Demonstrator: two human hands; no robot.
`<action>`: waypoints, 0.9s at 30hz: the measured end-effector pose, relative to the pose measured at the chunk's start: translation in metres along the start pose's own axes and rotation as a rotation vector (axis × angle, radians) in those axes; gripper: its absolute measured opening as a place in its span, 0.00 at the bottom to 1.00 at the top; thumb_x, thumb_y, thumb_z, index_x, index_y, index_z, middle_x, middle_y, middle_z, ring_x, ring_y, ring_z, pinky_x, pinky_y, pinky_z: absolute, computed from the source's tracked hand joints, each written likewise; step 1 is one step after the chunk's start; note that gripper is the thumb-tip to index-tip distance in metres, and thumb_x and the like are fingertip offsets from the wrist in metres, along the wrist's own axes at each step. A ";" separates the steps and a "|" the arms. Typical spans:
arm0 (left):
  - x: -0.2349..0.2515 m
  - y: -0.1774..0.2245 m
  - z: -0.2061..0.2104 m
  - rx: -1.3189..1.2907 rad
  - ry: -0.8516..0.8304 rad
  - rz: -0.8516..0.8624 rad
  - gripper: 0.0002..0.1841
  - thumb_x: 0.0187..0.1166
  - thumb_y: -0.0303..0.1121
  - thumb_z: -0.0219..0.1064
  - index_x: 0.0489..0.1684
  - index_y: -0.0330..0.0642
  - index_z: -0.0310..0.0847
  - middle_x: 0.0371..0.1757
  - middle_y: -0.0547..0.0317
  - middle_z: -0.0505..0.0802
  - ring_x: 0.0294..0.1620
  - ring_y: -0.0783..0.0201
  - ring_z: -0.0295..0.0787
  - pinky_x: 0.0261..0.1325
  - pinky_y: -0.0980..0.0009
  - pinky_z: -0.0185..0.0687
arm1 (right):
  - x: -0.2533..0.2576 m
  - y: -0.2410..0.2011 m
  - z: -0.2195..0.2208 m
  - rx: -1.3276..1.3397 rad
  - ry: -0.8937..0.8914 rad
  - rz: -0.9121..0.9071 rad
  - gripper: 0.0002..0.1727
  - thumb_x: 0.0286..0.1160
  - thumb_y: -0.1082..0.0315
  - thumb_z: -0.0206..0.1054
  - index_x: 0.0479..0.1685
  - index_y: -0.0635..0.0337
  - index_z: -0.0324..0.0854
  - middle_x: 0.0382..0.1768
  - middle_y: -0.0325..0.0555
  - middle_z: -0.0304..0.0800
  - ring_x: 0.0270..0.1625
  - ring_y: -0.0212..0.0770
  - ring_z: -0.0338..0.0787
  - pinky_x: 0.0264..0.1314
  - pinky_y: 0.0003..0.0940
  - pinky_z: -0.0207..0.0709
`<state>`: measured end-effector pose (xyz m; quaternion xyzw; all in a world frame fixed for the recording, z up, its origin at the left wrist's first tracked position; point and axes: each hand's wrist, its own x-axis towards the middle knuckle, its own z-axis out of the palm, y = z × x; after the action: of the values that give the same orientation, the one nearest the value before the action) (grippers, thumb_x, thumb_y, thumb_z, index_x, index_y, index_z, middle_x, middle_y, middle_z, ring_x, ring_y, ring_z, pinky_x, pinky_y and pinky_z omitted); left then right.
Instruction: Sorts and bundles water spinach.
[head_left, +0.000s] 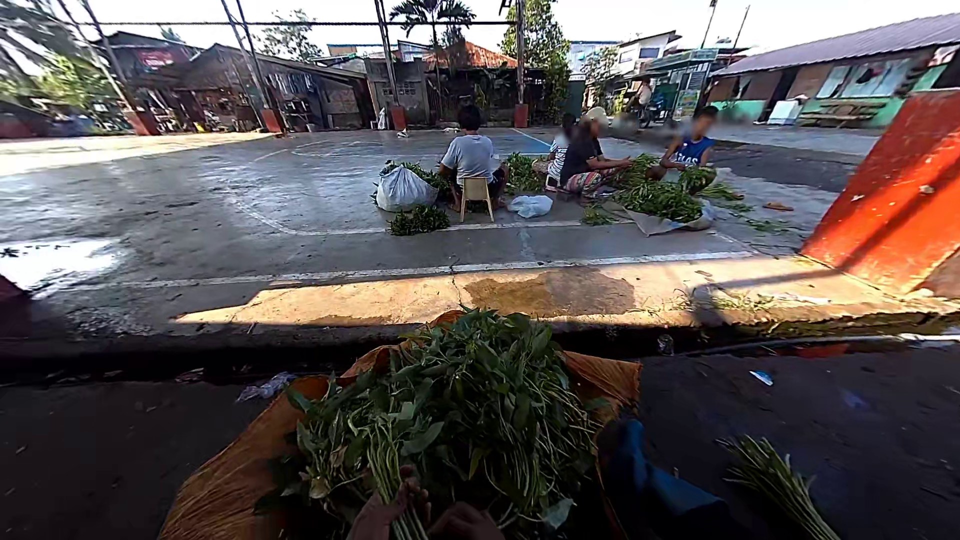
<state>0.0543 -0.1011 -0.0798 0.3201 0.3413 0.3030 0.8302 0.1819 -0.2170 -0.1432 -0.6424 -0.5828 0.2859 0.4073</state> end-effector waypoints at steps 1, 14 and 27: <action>-0.001 0.005 0.002 -0.012 0.029 0.023 0.13 0.91 0.21 0.40 0.51 0.43 0.72 0.31 0.62 0.90 0.30 0.66 0.91 0.41 0.68 0.93 | 0.007 0.009 -0.015 0.035 0.049 0.002 0.29 0.63 0.54 0.83 0.60 0.64 0.88 0.61 0.61 0.88 0.64 0.57 0.88 0.70 0.58 0.78; 0.007 0.015 0.010 -0.095 0.224 0.013 0.08 0.92 0.23 0.45 0.47 0.43 0.69 0.28 0.60 0.85 0.23 0.67 0.86 0.26 0.72 0.87 | 0.042 0.097 -0.098 -0.083 0.675 0.368 0.12 0.75 0.72 0.71 0.50 0.74 0.86 0.41 0.62 0.93 0.45 0.56 0.93 0.55 0.52 0.84; 0.004 0.010 0.019 -0.080 0.197 -0.008 0.06 0.93 0.27 0.49 0.48 0.39 0.71 0.30 0.57 0.86 0.21 0.67 0.85 0.25 0.74 0.86 | 0.018 0.030 -0.072 0.172 0.611 0.220 0.14 0.68 0.69 0.77 0.50 0.67 0.88 0.36 0.47 0.94 0.36 0.34 0.91 0.45 0.30 0.85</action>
<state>0.0682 -0.0984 -0.0634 0.2540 0.4101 0.3431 0.8059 0.2606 -0.2124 -0.1311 -0.7207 -0.3346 0.1704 0.5828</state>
